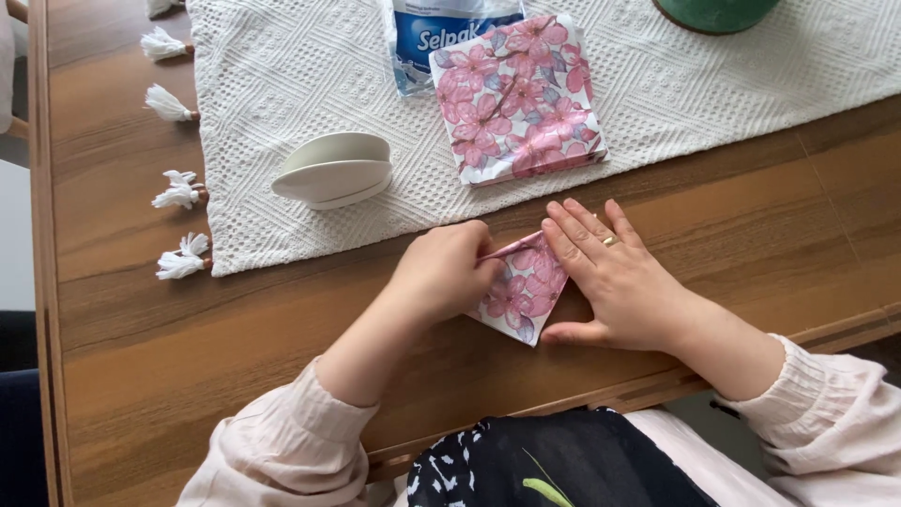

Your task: Fold paper napkins into decorative triangles and place them into a napkin holder.

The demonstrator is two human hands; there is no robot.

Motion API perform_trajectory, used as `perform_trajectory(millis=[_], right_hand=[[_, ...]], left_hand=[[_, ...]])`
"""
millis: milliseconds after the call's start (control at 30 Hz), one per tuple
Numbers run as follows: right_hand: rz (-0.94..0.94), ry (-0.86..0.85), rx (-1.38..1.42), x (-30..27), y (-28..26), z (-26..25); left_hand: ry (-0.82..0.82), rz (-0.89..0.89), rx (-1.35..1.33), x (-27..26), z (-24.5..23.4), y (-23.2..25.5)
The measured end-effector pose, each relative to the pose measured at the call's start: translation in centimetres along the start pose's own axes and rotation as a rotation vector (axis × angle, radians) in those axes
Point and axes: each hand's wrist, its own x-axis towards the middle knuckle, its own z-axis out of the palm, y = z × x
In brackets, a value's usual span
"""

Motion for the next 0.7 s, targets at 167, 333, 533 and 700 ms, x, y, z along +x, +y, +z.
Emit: perform_trajectory(millis=[167,333,533,700], right_hand=[[-0.227,0.345,0.145,1.6,0.6,-1.8],[-0.326,0.584,0.177,4.4,0.5,-2.8],[-0.331,0.505,0.405,7.6,0.0,-4.5],[-0.138,0.388,0.688,10.8,-0.1,-5.9]], left_hand=[[-0.172,0.049,-0.619,-1.5,-3.4,-0.7],[-0.23,0.161,-1.105,-2.8,-3.9,-1.7],[-0.202,0.268,-1.143,-4.2,-5.5,-3.9],[0.244,0.225,-0.723,-8.2,-10.3,-4.2]])
